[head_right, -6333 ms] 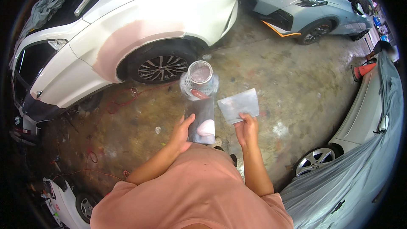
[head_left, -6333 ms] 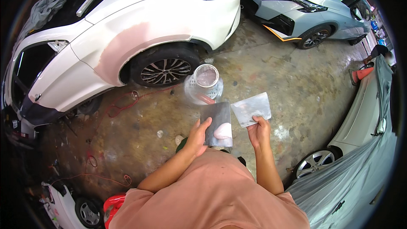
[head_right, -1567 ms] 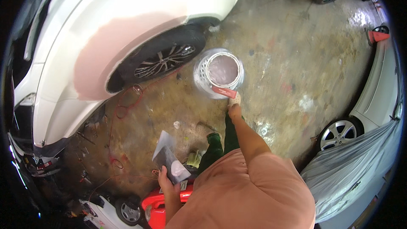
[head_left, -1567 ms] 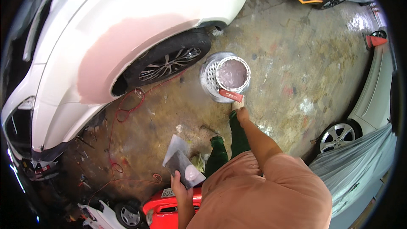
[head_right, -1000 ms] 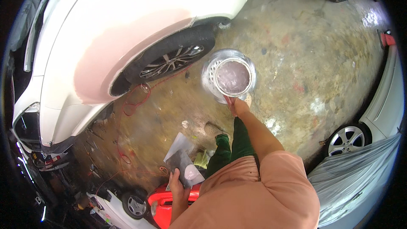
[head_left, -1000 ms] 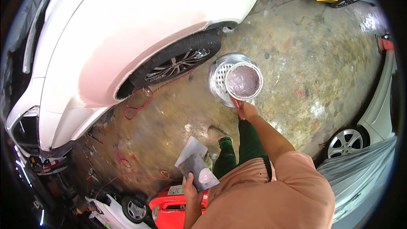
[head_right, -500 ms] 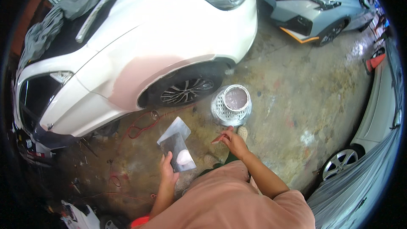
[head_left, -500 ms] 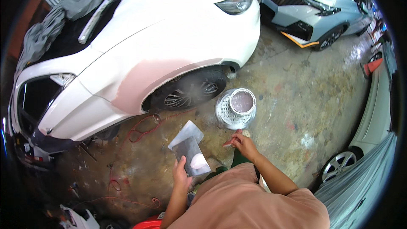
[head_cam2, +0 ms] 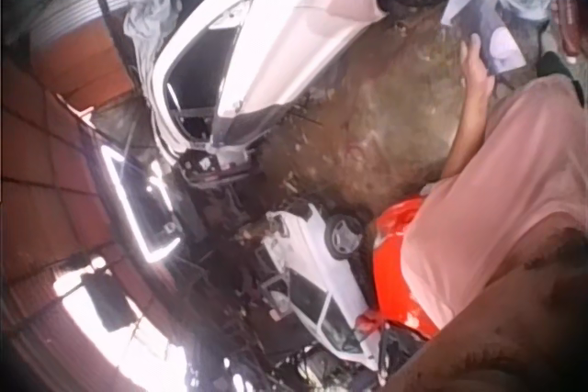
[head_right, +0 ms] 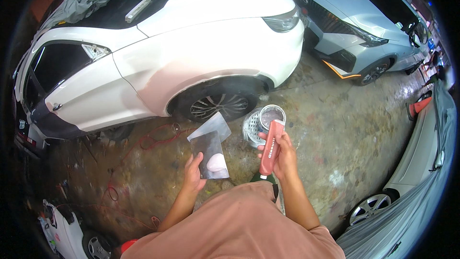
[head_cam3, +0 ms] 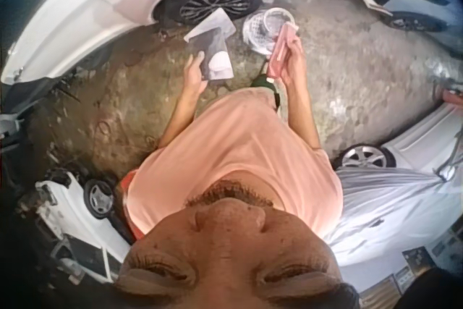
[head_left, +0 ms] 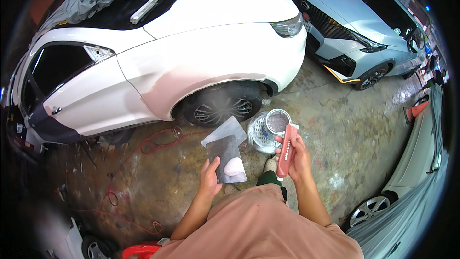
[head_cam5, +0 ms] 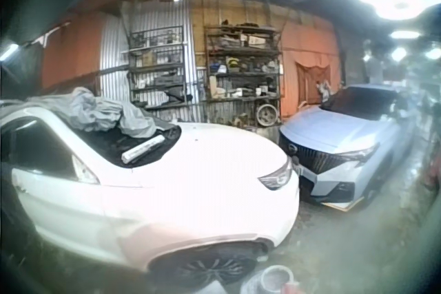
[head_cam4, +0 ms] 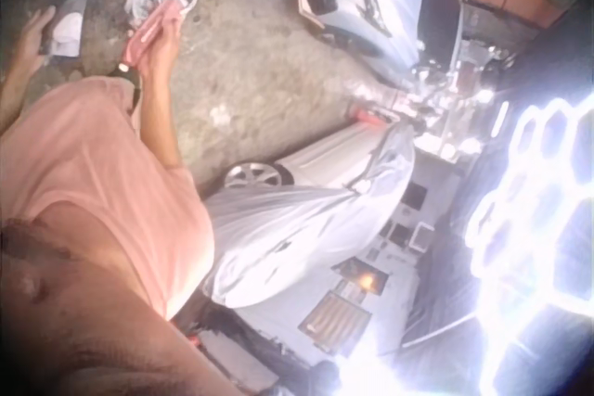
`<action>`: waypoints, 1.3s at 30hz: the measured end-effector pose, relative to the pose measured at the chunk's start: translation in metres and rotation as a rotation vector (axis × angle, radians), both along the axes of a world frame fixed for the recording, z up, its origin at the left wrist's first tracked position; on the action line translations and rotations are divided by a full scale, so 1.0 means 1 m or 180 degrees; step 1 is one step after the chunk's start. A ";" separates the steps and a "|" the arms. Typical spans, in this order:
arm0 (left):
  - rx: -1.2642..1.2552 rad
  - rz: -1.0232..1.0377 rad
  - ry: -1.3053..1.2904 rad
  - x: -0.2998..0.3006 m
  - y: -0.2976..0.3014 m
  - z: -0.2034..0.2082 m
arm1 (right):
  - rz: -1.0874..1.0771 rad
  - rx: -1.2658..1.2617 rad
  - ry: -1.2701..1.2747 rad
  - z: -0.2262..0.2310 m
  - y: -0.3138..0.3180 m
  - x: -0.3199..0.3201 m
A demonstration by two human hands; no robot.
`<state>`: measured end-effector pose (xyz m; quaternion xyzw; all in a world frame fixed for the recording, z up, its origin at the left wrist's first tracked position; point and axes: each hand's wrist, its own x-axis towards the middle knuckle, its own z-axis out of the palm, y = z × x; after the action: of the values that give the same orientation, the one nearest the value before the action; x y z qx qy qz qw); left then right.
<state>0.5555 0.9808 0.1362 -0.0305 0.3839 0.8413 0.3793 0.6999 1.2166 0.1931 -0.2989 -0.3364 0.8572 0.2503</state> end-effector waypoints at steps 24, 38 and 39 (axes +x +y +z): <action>-0.0215 -0.0312 0.0168 0.016 -0.001 0.011 | 0.1056 0.0727 -0.0466 0.032 -0.029 0.016; -0.0346 -0.0884 0.1024 0.026 0.011 0.018 | 0.1967 0.2264 -0.1733 0.061 -0.041 0.023; -0.0421 -0.0911 0.1153 0.027 0.011 0.019 | 0.2064 0.2282 -0.1823 0.065 -0.042 0.023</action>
<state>0.5826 0.9914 0.1554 0.1508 0.5003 0.7438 0.4168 0.7224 1.1748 0.2576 -0.2972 -0.7359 0.6069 -0.0415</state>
